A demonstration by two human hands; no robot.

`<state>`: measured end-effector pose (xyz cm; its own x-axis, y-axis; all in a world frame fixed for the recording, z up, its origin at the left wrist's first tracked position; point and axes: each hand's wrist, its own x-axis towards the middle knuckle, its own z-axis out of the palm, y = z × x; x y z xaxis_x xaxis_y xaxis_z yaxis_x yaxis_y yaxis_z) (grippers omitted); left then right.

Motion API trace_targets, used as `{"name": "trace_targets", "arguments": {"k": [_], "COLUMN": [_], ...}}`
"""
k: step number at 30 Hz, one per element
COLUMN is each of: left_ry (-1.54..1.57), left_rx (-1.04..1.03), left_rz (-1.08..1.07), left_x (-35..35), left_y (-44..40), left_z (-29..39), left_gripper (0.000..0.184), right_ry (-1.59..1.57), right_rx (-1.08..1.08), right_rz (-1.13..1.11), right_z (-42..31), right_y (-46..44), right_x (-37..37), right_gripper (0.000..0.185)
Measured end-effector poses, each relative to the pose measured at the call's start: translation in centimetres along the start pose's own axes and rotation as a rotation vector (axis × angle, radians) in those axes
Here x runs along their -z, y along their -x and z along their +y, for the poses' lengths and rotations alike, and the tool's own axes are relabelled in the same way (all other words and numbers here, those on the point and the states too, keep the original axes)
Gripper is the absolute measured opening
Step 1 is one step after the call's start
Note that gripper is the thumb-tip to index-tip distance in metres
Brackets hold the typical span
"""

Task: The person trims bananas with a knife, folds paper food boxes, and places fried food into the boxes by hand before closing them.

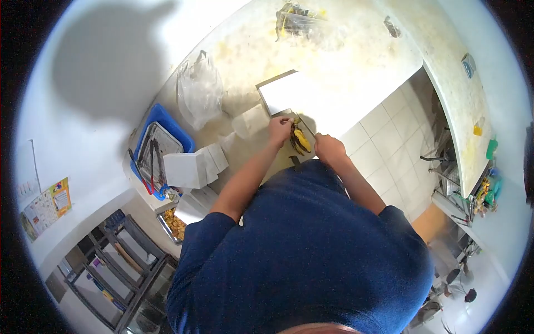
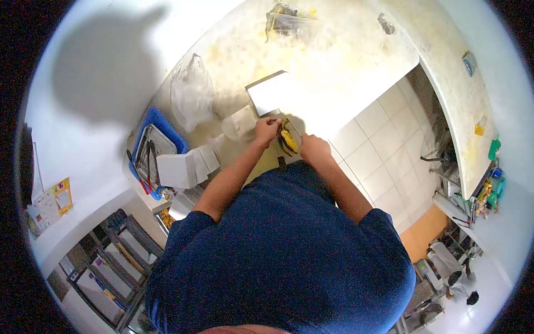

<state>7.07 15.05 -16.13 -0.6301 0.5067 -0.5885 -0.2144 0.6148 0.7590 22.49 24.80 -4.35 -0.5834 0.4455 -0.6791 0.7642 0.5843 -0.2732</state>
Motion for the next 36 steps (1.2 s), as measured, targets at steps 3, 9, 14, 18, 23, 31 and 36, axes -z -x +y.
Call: {"name": "trace_targets", "arguments": {"k": [3, 9, 14, 18, 23, 31, 36], "left_ry": [-0.005, -0.007, 0.159, -0.006, -0.053, -0.073, -0.022], "left_rx": [-0.014, -0.027, -0.013, -0.120, -0.073, -0.115, -0.047], "left_rz": [0.001, -0.039, -0.134, -0.103, -0.139, -0.115, -0.157], "left_x": [-0.1, 0.2, 0.9, 1.1, 1.6, 1.3, 1.9], "left_y": [-0.6, -2.1, -1.3, -0.8, -0.4, -1.5, -0.5], "left_z": [-0.4, -2.1, -0.9, -0.1, 0.8, -0.9, 0.5], "left_gripper": [0.026, 0.025, 0.023, 0.021, 0.026, 0.026, 0.029], "right_ry": [0.006, -0.007, 0.029, 0.068, 0.060, 0.098, -0.135], "right_rx": [0.012, 0.014, 0.033, 0.057, 0.060, 0.112, 0.019], "right_rz": [-0.028, -0.083, -0.086, -0.114, -0.094, -0.122, -0.226], "right_z": [0.1, -1.0, -1.3, -1.3, -1.1, -0.8, 0.0], "right_y": [0.3, 0.8, 0.2, -0.3, -1.3, -2.7, -2.0], "right_x": [0.4, 1.3, 1.1, 1.3, 1.4, 0.6, 2.6], "right_gripper": [0.028, 0.027, 0.023, 0.022, 0.023, 0.026, 0.028]}}
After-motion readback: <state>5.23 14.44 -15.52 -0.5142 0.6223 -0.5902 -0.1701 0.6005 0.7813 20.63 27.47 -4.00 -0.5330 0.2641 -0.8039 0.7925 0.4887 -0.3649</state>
